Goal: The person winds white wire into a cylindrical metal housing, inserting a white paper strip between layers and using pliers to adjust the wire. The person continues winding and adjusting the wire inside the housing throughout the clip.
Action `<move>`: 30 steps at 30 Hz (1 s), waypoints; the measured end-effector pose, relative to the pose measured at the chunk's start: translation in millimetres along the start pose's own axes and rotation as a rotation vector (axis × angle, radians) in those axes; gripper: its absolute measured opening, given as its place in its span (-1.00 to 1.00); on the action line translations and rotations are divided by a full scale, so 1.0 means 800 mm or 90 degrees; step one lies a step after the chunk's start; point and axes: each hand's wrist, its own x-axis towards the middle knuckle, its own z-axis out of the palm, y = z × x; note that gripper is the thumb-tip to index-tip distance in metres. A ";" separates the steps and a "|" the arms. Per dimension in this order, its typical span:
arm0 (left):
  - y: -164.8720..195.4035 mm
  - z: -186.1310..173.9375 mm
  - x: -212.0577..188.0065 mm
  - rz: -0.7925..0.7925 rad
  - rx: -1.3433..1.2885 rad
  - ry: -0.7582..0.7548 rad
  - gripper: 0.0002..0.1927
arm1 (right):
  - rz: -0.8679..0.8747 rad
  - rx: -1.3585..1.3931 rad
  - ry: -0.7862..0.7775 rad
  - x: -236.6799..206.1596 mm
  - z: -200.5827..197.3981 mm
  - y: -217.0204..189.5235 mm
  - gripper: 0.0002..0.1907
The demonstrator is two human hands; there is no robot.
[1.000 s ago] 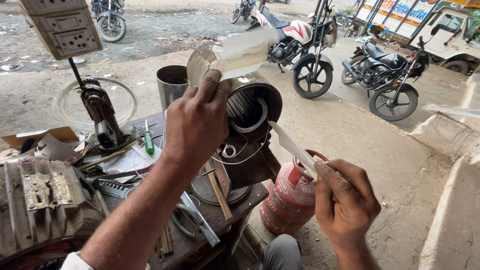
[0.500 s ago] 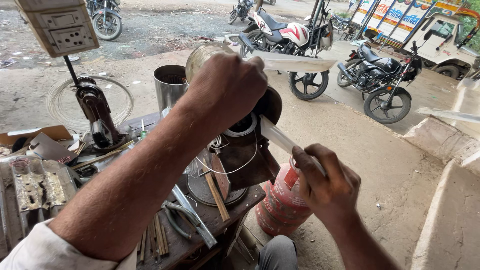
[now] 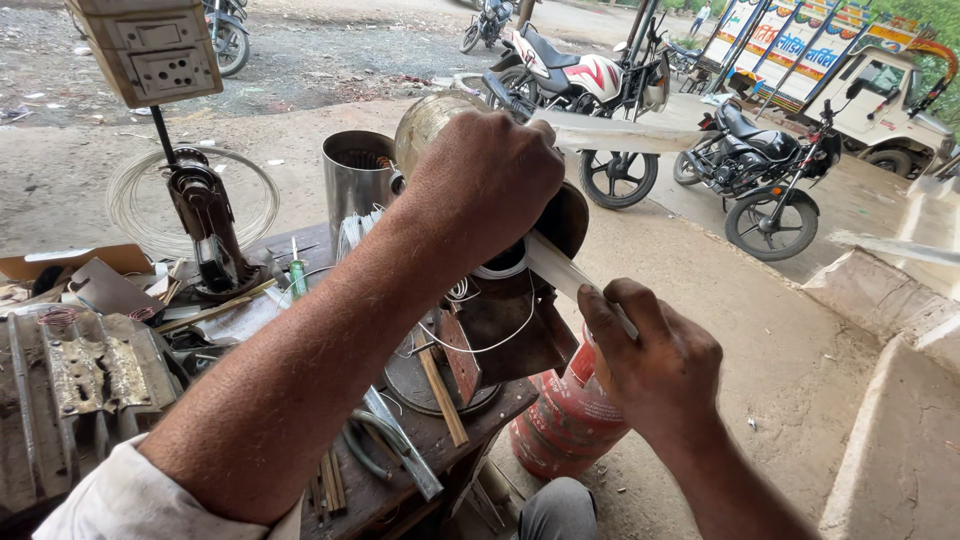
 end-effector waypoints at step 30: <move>-0.011 0.000 -0.003 -0.029 -0.087 -0.040 -0.77 | -0.077 0.032 0.025 0.064 0.048 -0.019 -0.90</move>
